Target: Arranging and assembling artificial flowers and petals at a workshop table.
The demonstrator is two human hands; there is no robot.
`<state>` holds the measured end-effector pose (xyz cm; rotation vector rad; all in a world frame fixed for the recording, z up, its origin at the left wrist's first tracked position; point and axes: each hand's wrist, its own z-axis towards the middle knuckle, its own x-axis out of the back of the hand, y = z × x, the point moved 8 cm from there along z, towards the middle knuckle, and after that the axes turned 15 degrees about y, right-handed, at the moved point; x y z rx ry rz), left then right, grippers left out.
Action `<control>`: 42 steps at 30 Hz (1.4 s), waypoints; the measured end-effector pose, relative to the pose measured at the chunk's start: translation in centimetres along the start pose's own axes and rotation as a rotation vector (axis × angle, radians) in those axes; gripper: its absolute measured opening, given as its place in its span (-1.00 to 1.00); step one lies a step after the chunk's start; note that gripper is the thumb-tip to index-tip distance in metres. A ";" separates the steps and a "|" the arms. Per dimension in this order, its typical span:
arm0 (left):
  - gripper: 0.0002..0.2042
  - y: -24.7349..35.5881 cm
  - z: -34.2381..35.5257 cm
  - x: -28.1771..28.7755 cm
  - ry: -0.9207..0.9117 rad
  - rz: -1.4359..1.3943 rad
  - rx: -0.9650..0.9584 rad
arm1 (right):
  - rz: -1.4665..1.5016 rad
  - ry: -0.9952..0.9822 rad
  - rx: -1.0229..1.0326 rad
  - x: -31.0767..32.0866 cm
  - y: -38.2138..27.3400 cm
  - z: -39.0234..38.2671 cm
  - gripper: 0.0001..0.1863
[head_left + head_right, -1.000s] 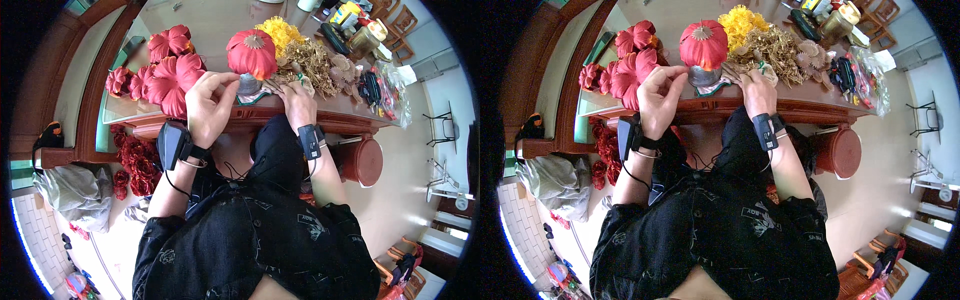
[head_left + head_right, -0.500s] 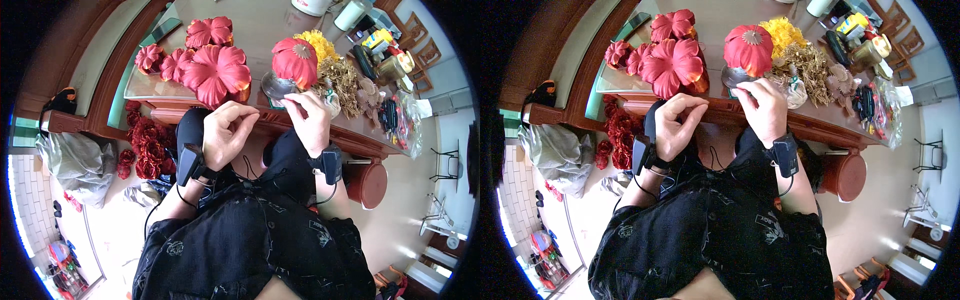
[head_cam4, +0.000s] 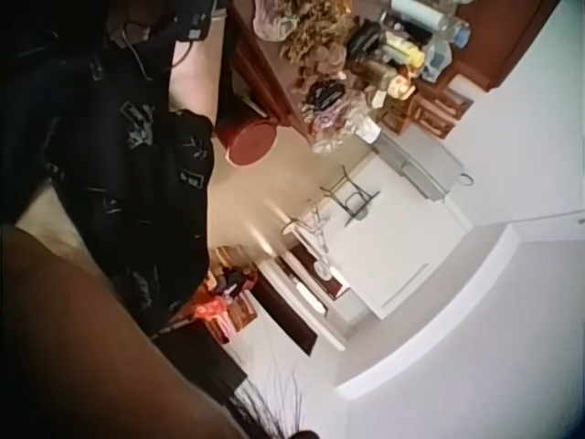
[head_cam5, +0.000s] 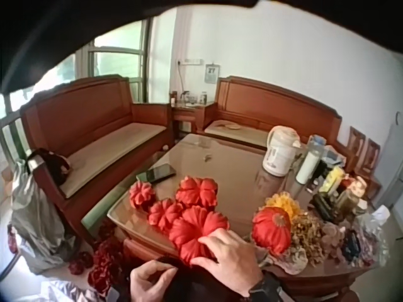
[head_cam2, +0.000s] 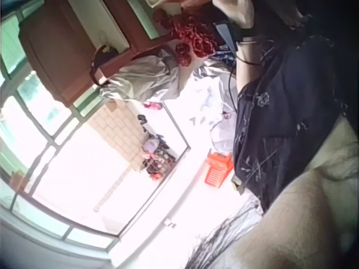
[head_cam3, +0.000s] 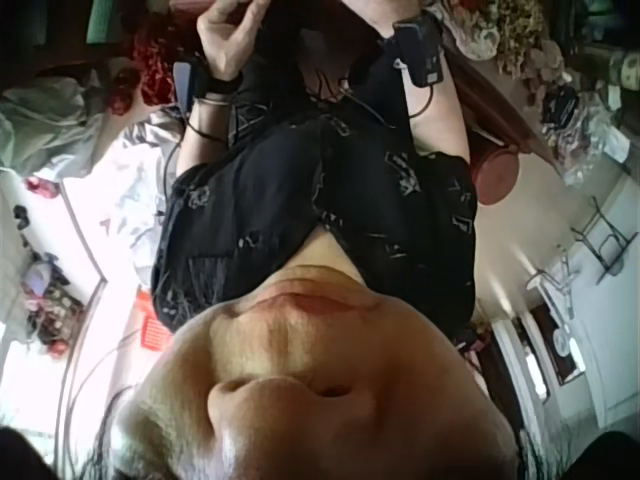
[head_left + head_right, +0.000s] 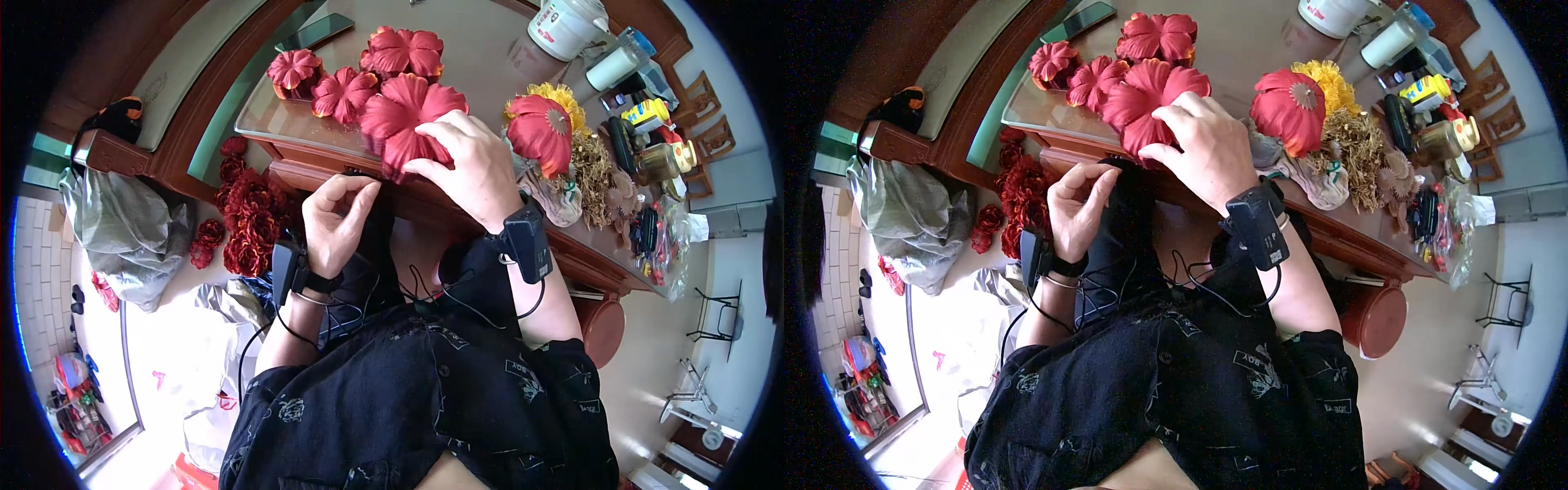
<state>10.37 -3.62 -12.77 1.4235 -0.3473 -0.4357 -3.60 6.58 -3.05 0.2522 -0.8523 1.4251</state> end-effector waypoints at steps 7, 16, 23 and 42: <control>-0.88 -0.9 -0.2 -0.2 -0.031 -0.007 -0.023 | 0.022 -0.053 -0.015 -1.0 0.4 0.0 -0.75; -0.90 -0.5 -0.2 -0.7 -0.027 -0.004 -0.005 | -0.061 -0.042 -0.004 -1.1 -0.6 0.1 -0.65; -0.90 -0.5 -0.4 -0.6 -0.024 0.012 -0.019 | -0.038 -0.118 -0.088 -1.8 0.0 0.1 -0.69; -0.90 -0.4 -0.8 -1.0 -0.026 0.032 -0.008 | 0.107 -0.025 -0.186 -1.9 2.1 0.2 -0.85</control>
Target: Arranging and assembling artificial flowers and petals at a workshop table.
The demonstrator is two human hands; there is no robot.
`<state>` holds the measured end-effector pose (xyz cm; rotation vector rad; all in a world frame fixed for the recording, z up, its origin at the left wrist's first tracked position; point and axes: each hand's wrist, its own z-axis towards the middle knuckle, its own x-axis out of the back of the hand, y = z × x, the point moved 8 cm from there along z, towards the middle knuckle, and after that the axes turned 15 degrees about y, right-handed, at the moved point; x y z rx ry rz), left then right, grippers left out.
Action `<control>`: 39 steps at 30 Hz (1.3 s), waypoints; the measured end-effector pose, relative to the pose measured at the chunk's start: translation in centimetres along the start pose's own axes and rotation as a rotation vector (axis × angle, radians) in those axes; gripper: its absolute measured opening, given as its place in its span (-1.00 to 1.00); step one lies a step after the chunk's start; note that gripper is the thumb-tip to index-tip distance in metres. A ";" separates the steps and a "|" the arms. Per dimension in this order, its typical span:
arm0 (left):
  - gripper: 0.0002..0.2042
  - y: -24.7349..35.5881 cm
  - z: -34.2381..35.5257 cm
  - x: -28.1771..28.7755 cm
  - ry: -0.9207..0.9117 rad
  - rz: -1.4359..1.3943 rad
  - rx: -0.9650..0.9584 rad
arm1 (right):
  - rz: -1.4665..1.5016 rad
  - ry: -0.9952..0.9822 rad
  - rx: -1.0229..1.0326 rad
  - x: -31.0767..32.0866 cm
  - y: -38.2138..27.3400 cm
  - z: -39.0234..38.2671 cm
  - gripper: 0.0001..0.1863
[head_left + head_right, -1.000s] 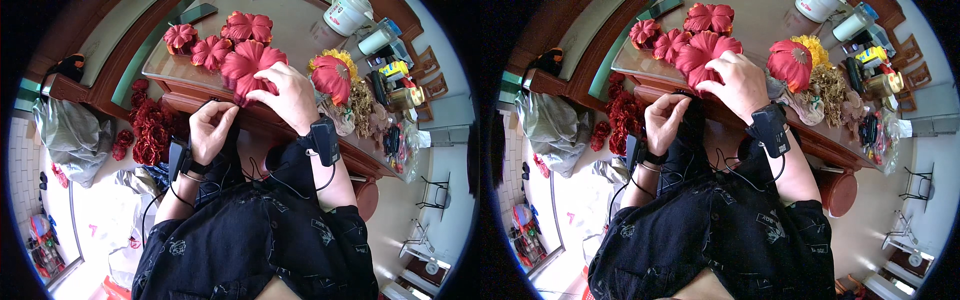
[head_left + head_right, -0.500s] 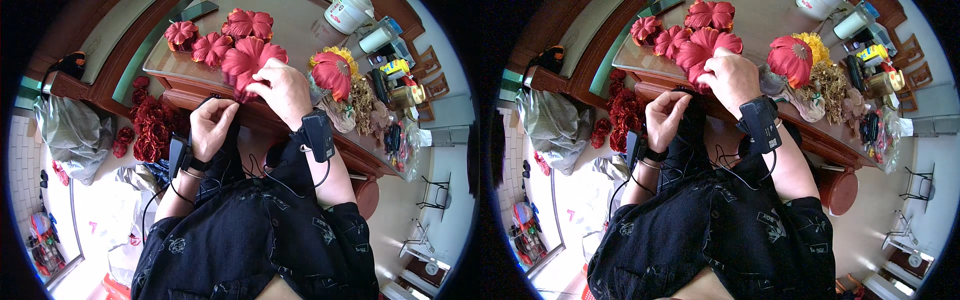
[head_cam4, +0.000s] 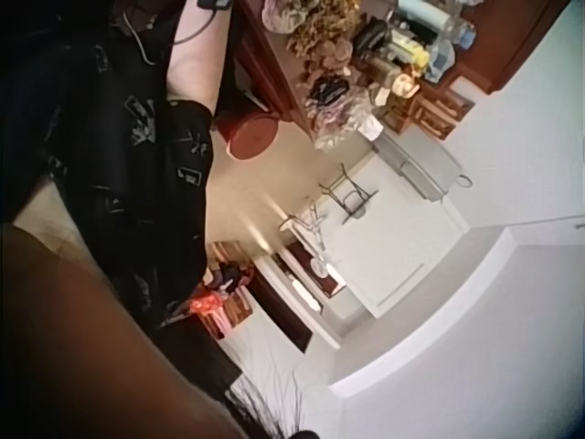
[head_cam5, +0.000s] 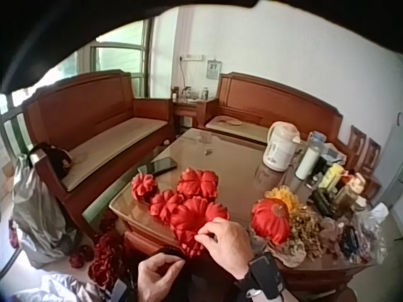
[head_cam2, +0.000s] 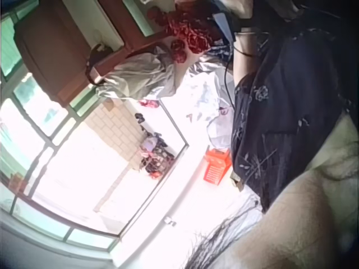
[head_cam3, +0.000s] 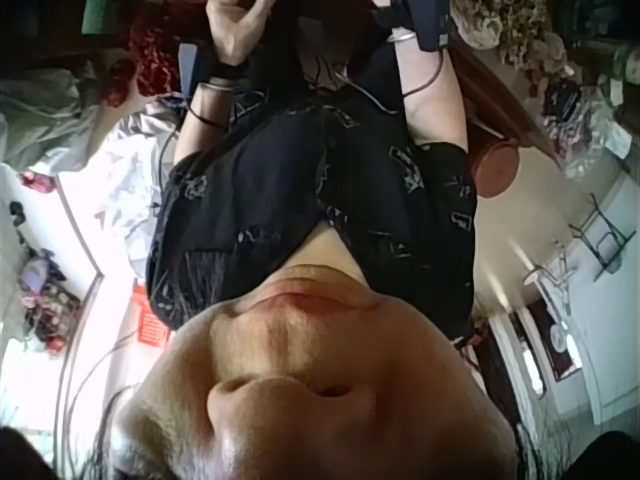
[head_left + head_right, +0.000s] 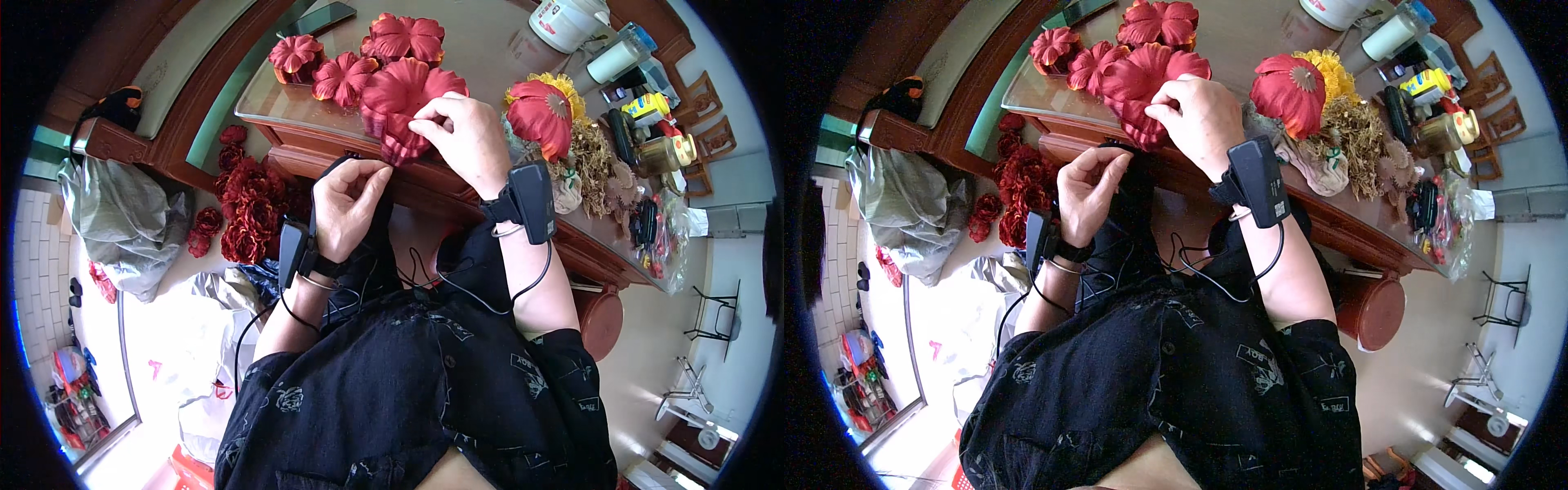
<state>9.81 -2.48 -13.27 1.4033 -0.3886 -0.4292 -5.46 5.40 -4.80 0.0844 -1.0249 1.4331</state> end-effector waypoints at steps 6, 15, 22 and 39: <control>-0.87 0.4 0.4 -0.5 0.015 -0.145 0.038 | 0.072 -0.052 -0.032 0.0 0.0 0.1 -0.81; -0.82 -0.1 1.9 -1.1 0.005 -0.230 0.242 | 0.026 -0.014 0.044 -0.1 0.1 0.0 -0.79; -0.81 7.7 0.7 -1.4 0.228 0.398 -0.873 | 0.081 0.020 -0.011 0.1 0.3 0.0 -0.81; -0.85 9.0 1.3 -2.7 0.099 0.156 -0.702 | 0.118 0.358 0.193 9.5 -4.8 -0.5 -0.86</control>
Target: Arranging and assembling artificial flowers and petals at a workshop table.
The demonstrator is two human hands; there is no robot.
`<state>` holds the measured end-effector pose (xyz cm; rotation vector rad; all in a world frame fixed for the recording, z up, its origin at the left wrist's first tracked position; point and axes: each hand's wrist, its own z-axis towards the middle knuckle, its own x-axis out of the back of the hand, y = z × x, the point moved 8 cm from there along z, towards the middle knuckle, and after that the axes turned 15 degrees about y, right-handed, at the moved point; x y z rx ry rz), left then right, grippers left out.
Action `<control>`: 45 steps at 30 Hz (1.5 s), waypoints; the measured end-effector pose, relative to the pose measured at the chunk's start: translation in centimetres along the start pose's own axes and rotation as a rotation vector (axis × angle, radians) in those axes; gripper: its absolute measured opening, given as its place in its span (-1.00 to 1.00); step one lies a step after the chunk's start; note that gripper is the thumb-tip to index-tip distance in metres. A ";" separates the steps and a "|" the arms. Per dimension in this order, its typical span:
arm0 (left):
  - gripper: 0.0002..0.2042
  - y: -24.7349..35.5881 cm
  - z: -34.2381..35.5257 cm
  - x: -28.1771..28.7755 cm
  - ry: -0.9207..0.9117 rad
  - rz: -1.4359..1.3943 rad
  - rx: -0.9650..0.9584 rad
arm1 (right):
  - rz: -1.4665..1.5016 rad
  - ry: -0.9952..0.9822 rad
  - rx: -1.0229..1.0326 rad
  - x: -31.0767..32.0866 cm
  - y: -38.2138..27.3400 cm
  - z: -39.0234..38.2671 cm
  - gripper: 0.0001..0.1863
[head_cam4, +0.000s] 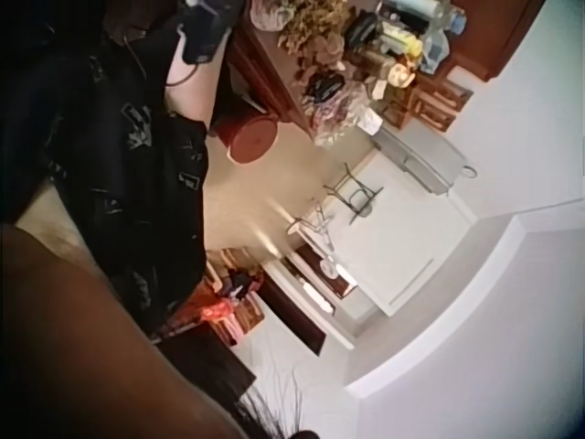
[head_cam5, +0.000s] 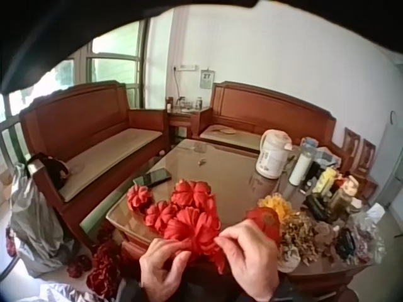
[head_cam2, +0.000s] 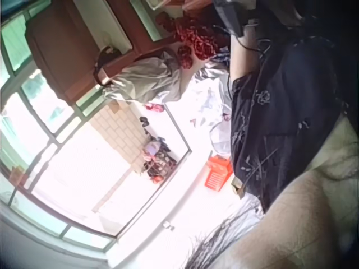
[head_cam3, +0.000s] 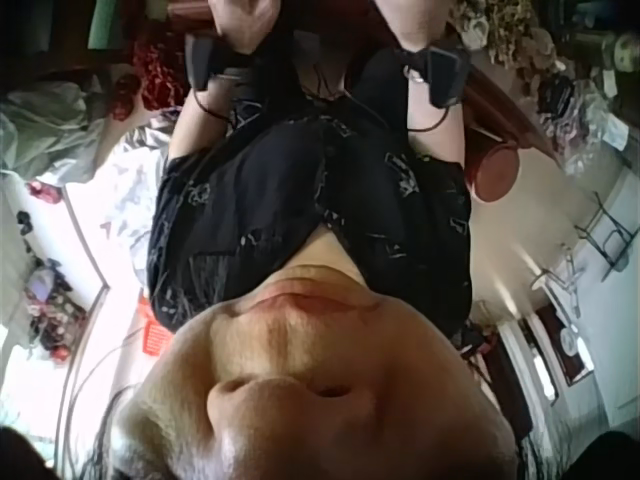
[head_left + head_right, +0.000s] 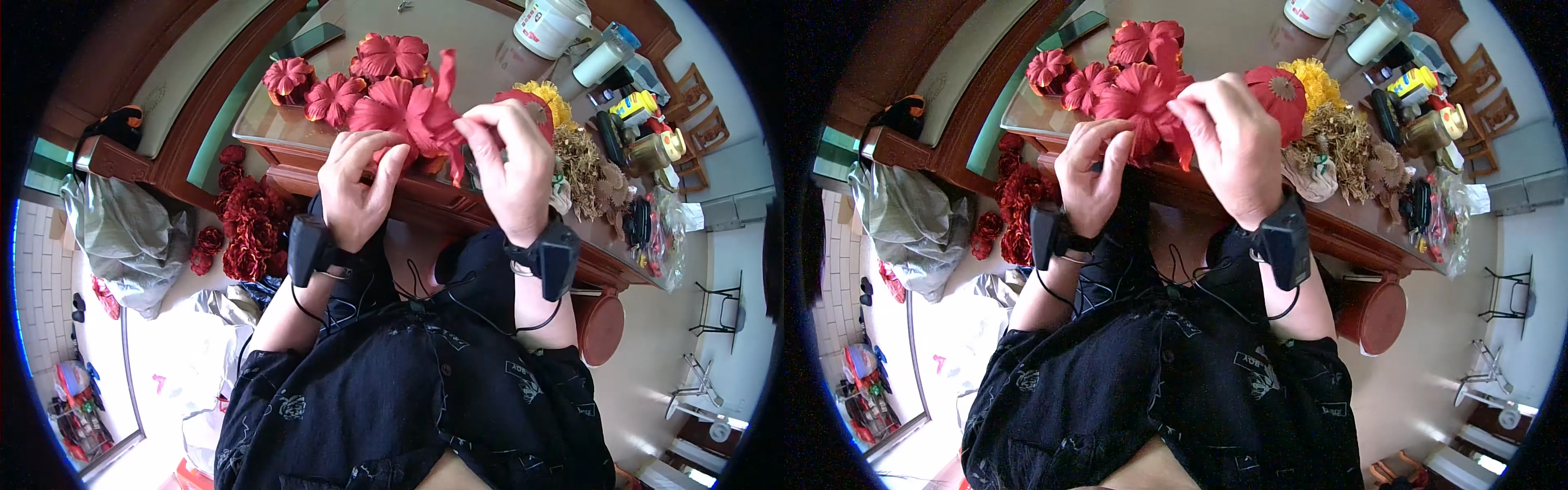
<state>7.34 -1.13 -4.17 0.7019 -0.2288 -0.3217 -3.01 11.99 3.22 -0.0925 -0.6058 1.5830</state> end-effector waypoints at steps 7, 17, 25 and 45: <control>-0.75 -0.9 -1.0 -3.7 -0.200 -0.711 0.839 | -0.078 -0.096 0.194 -1.3 -1.9 -4.1 -0.81; -0.72 1.1 -2.2 -4.5 -0.215 -0.690 0.909 | 0.369 -0.030 -0.806 2.6 6.3 -6.2 -0.70; -0.78 2.2 -0.9 -8.7 -0.362 -0.713 0.889 | 0.657 0.174 -0.886 5.6 7.4 -4.9 -0.90; -0.75 -0.3 4.0 -20.1 -0.623 -0.758 0.914 | 0.374 0.246 -0.855 8.5 16.1 -0.6 -0.75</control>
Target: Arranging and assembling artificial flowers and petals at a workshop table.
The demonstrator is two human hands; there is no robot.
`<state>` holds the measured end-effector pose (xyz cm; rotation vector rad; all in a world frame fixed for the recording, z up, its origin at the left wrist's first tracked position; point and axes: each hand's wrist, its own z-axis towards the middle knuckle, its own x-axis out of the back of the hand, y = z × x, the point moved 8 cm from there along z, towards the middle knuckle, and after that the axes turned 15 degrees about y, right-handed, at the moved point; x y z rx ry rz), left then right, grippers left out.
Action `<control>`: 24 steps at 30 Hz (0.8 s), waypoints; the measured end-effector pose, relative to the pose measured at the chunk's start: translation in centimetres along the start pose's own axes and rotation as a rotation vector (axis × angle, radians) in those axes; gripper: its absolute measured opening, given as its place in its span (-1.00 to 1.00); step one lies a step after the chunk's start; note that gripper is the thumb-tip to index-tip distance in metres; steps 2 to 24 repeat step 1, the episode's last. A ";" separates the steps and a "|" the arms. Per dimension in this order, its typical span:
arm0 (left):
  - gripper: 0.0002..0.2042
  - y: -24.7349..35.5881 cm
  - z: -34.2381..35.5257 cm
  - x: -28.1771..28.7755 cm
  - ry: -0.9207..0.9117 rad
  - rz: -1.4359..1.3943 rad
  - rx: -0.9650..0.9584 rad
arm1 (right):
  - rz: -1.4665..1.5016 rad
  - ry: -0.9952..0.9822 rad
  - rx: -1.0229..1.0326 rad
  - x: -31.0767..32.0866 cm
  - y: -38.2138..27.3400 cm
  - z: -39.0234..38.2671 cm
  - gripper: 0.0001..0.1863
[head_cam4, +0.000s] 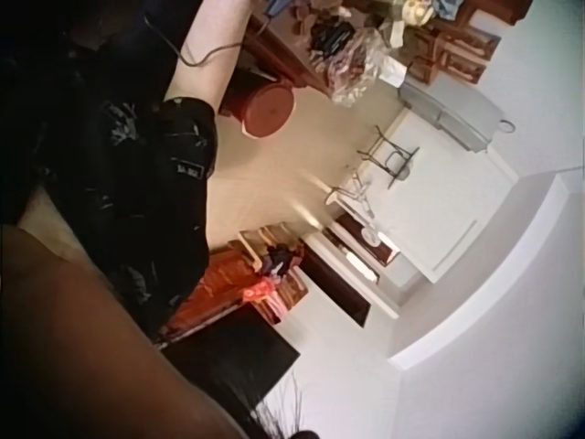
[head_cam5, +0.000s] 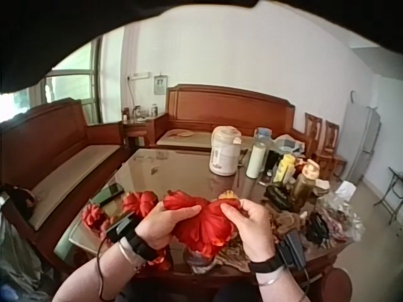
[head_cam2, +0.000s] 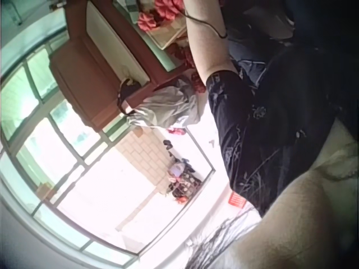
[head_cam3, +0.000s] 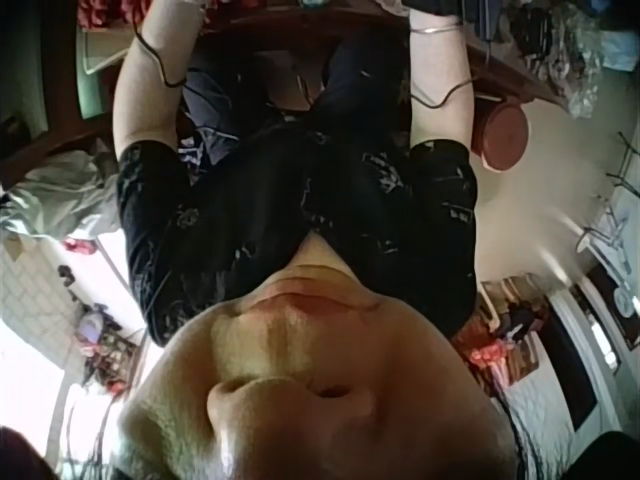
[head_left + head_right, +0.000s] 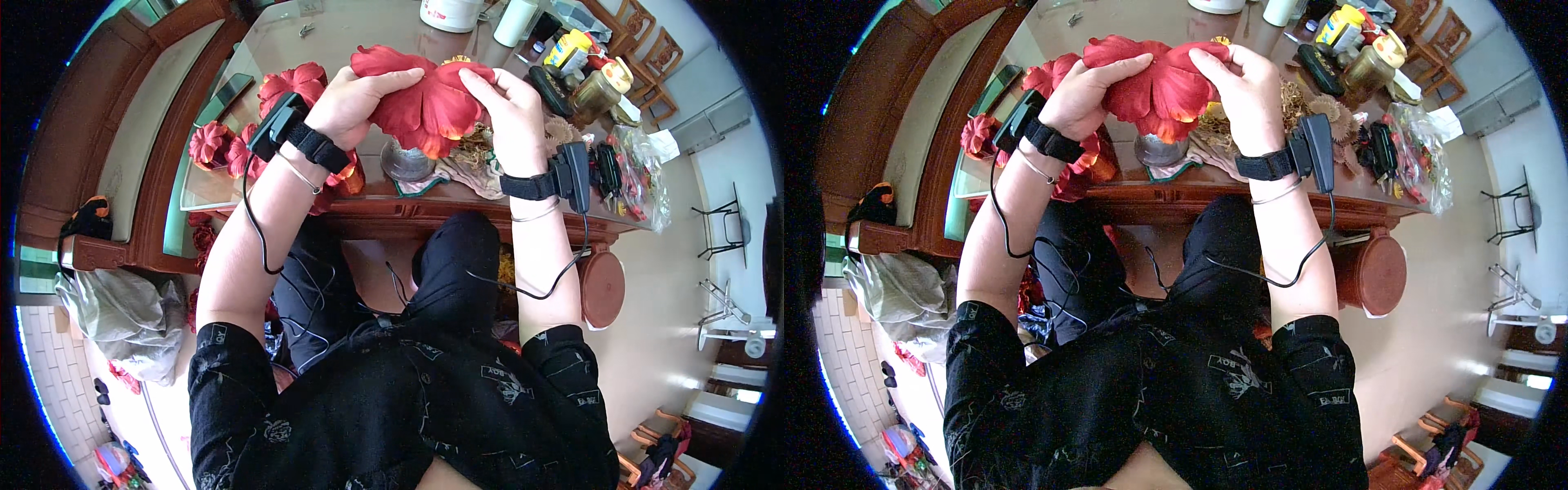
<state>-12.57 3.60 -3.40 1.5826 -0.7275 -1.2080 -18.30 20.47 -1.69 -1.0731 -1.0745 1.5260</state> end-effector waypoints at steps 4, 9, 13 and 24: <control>-0.74 -0.1 0.1 0.0 0.002 -0.002 -0.007 | 0.005 -0.003 -0.015 0.1 0.2 0.0 -0.75; -0.74 -0.1 0.1 0.0 0.002 -0.002 -0.007 | 0.005 -0.003 -0.015 0.1 0.2 0.0 -0.75; -0.74 -0.1 0.1 0.0 0.002 -0.002 -0.007 | 0.005 -0.003 -0.015 0.1 0.2 0.0 -0.75; -0.74 -0.1 0.1 0.0 0.002 -0.002 -0.007 | 0.005 -0.003 -0.015 0.1 0.2 0.0 -0.75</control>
